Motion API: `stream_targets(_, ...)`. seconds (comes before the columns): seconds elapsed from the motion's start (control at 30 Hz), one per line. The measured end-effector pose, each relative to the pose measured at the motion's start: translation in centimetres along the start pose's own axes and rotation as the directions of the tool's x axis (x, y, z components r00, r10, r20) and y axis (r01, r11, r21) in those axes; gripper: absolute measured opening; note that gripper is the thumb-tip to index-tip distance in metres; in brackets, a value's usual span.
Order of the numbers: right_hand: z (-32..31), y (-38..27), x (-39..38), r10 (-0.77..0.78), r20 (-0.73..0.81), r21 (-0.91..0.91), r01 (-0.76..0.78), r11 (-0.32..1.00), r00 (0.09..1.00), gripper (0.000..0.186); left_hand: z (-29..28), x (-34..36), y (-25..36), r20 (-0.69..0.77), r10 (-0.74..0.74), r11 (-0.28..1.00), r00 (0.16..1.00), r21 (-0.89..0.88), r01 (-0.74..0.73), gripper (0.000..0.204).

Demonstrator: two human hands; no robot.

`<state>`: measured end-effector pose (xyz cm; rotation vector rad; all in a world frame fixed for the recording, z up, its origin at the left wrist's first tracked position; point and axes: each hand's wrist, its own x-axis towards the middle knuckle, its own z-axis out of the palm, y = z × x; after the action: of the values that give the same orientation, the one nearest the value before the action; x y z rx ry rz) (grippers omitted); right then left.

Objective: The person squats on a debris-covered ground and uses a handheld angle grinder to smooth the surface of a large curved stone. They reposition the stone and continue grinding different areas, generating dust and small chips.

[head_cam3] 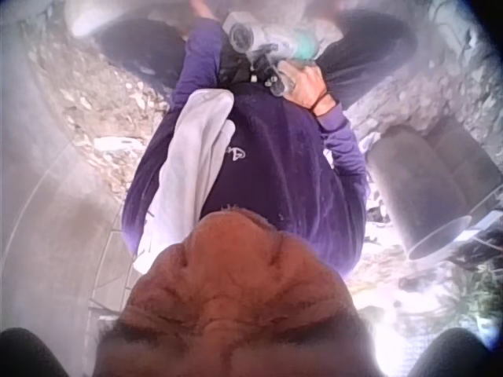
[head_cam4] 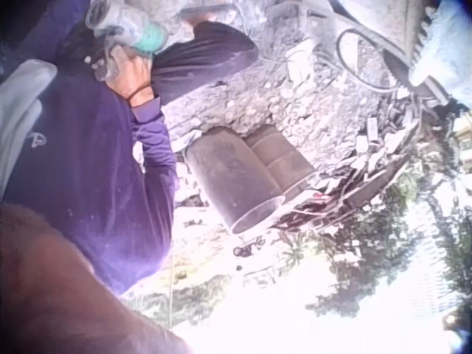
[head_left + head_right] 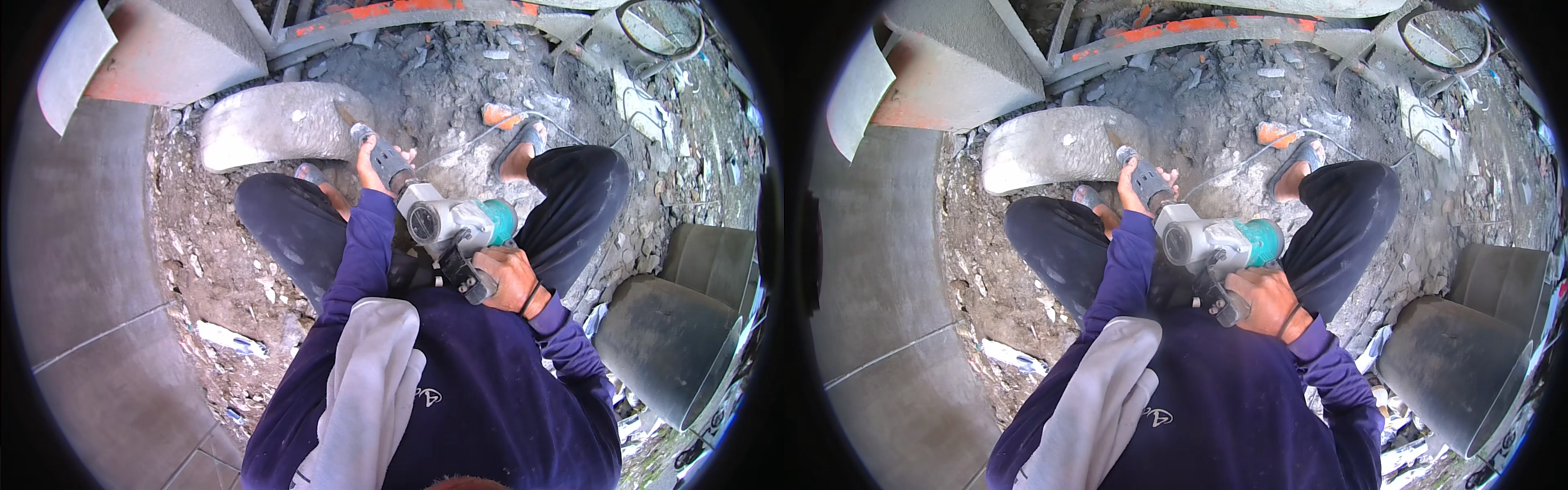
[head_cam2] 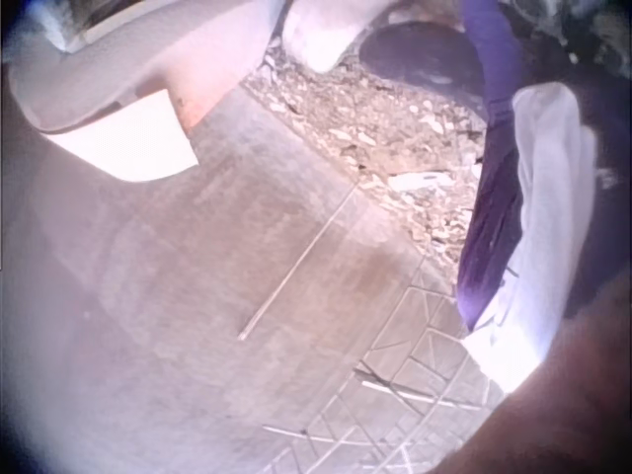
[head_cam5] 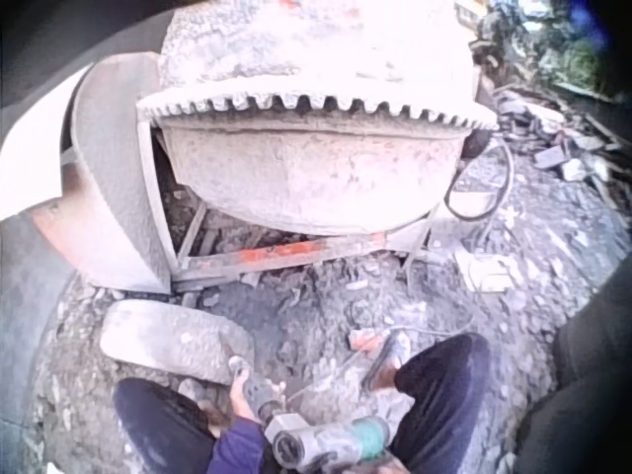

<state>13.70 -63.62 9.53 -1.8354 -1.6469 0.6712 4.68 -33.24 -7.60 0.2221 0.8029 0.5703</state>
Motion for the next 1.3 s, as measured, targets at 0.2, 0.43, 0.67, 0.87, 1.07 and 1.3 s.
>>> stream_targets(0.2,0.2,0.0,0.1,0.043,0.050,-0.038,-0.041,0.998,0.998,0.035,-0.3,0.3,0.4,0.052,-0.020,1.000,0.998,0.009,0.020,0.057)
stream_targets(0.43,0.7,0.1,0.3,0.037,0.049,-0.072,-0.033,0.997,0.998,0.039,0.2,0.6,1.1,0.048,-0.067,0.997,0.997,0.035,0.065,0.057)
stream_targets(0.67,1.7,0.5,1.1,0.053,0.090,-0.139,-0.040,0.989,0.994,0.046,-1.1,2.4,0.9,0.097,-0.045,0.998,0.994,0.039,0.041,0.053)
stream_targets(0.87,2.4,0.5,1.9,0.091,0.077,-0.134,-0.080,0.988,0.993,0.052,-1.8,4.1,0.6,0.079,0.007,0.996,0.997,0.083,-0.014,0.051)
stream_targets(1.07,3.1,0.5,1.9,0.116,0.001,-0.115,-0.115,0.987,0.993,0.044,-0.4,5.6,0.2,0.052,-0.064,0.997,0.997,-0.030,0.065,0.044)
stream_targets(1.3,-0.2,1.0,0.6,0.219,-0.152,0.123,-0.201,0.972,0.964,0.027,3.0,3.0,-3.6,-0.051,-0.033,0.998,0.998,0.060,0.036,0.042)
